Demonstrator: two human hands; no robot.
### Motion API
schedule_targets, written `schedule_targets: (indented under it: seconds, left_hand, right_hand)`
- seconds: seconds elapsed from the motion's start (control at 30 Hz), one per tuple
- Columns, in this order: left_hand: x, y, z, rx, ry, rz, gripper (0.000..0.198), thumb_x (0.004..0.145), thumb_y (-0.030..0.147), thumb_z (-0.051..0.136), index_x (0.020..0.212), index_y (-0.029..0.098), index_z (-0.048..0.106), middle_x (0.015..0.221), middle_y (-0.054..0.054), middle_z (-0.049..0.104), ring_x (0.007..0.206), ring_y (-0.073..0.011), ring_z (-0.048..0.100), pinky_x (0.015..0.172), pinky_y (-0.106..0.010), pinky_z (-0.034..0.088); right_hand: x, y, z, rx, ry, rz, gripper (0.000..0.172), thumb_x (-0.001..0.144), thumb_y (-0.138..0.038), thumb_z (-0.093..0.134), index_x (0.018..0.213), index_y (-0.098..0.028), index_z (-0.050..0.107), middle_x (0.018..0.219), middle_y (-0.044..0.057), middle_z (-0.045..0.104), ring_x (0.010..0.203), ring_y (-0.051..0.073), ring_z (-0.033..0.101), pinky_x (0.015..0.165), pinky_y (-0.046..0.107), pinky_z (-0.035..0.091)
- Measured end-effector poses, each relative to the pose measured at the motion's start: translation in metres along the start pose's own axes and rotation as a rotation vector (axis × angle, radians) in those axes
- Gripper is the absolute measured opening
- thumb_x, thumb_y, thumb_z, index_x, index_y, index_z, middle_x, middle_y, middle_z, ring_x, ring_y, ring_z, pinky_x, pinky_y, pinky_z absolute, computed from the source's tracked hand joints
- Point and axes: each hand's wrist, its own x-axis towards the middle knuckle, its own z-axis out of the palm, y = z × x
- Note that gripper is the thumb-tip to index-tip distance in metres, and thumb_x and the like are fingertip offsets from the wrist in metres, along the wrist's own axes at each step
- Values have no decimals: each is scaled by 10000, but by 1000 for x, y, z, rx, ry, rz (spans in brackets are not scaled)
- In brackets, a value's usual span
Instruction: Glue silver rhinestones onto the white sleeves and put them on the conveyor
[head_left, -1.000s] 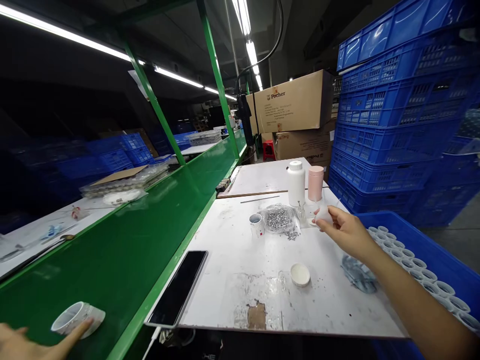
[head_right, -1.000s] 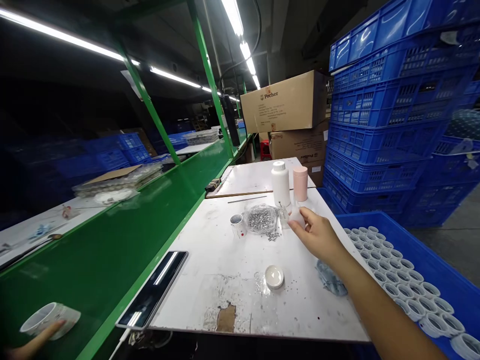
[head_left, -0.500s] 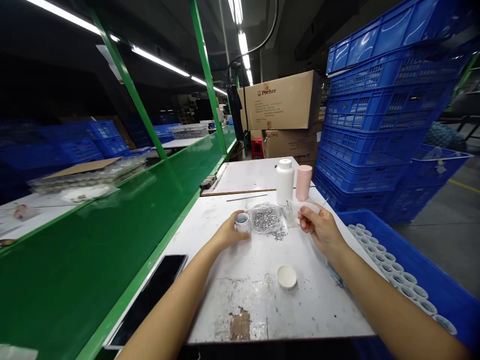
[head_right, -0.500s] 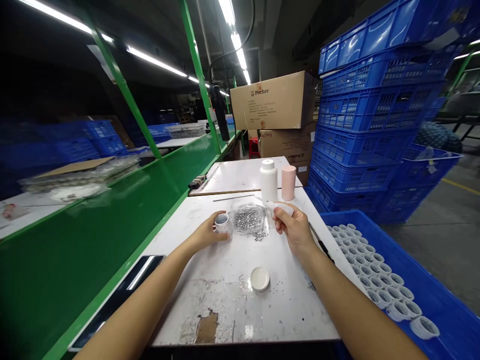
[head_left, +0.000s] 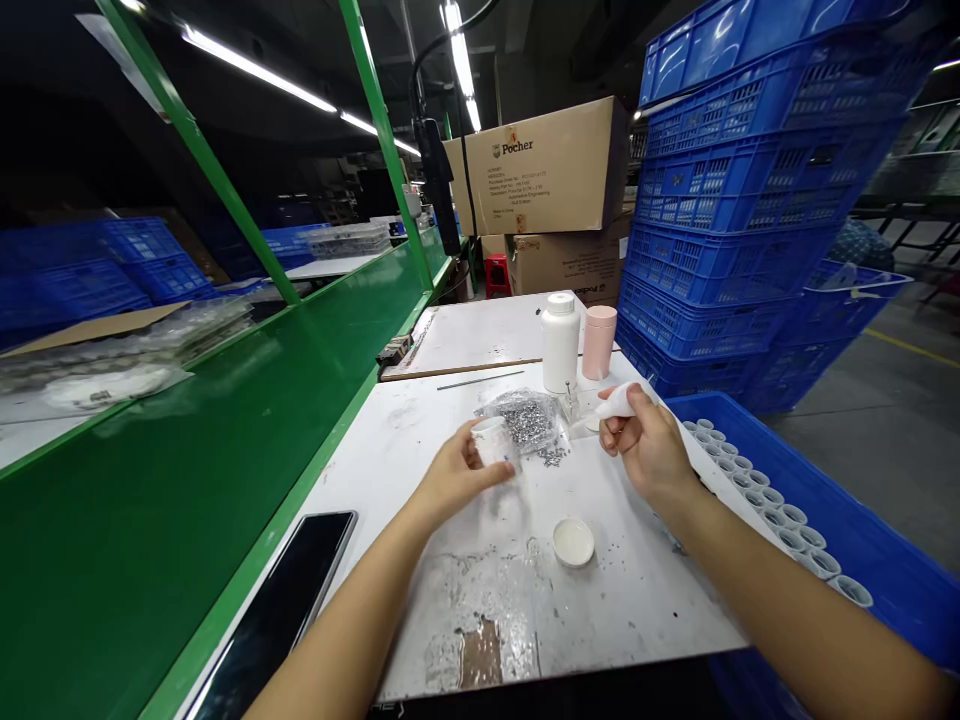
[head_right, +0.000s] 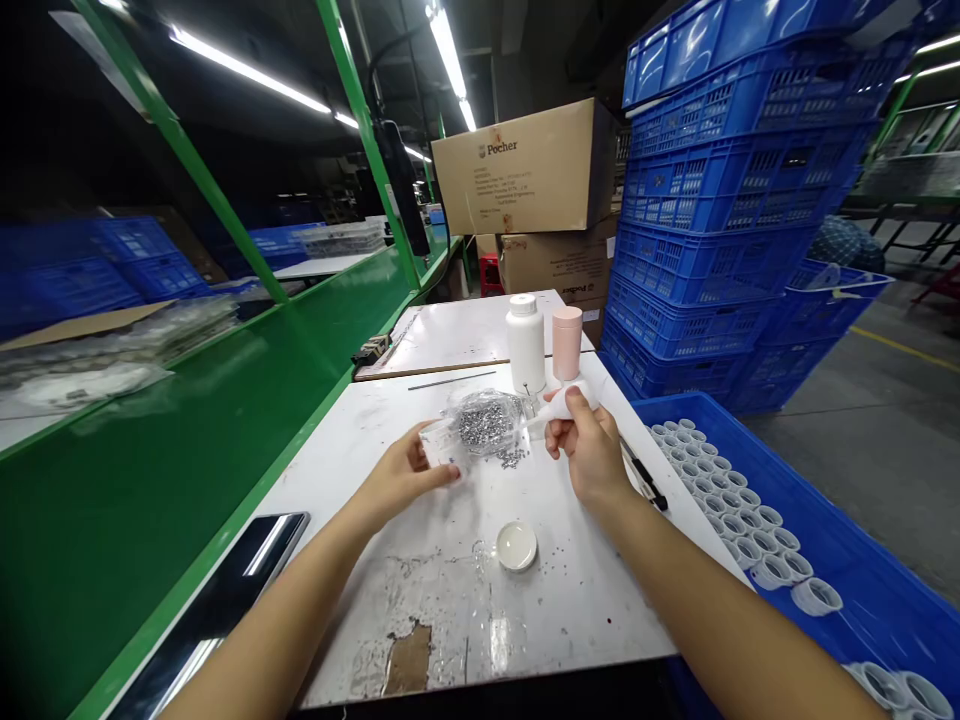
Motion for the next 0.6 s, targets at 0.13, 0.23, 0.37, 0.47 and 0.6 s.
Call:
schedule_targets:
  seconds: [0.13, 0.23, 0.37, 0.47, 0.6]
  left_hand:
    - [-1, 6, 34, -71, -169, -178, 545, 617, 244, 820, 1091, 167, 562, 896, -53, 699, 834, -197, 665, 766, -317, 516]
    - [6, 3, 47, -45, -236, -254, 432, 607, 244, 823, 968, 162, 600, 831, -51, 700, 784, -205, 663, 711, -315, 506]
    - [11, -6, 49, -67, -227, -244, 482, 609, 235, 821, 1020, 160, 581, 871, -46, 696, 794, -191, 654, 712, -304, 496]
    - [10, -11, 47, -81, -232, -234, 506, 628, 234, 814, 1062, 154, 566, 913, -52, 696, 824, -185, 652, 734, -301, 497]
    - [8, -14, 47, -79, -246, -228, 512, 653, 253, 805, 1089, 146, 558, 943, -67, 699, 847, -196, 659, 748, -315, 508]
  right_hand:
    - [-4, 2, 0, -79, 30, -136, 442, 806, -595, 610, 809, -153, 630, 490, -29, 472, 422, 109, 461, 392, 233, 335]
    - [-7, 4, -2, -190, 28, -237, 427, 842, -576, 584, 818, -154, 641, 500, -24, 488, 430, 105, 463, 403, 233, 349]
    - [-13, 7, -3, -356, -12, -300, 391, 873, -525, 576, 867, -145, 670, 545, 0, 546, 469, 112, 497, 442, 247, 388]
    - [-17, 9, -3, -435, -60, -322, 381, 895, -497, 556, 911, -140, 691, 549, 7, 560, 495, 124, 513, 473, 263, 408]
    - [-21, 12, -4, -535, -83, -367, 366, 911, -470, 544, 920, -141, 703, 555, 7, 573, 513, 130, 525, 517, 281, 435]
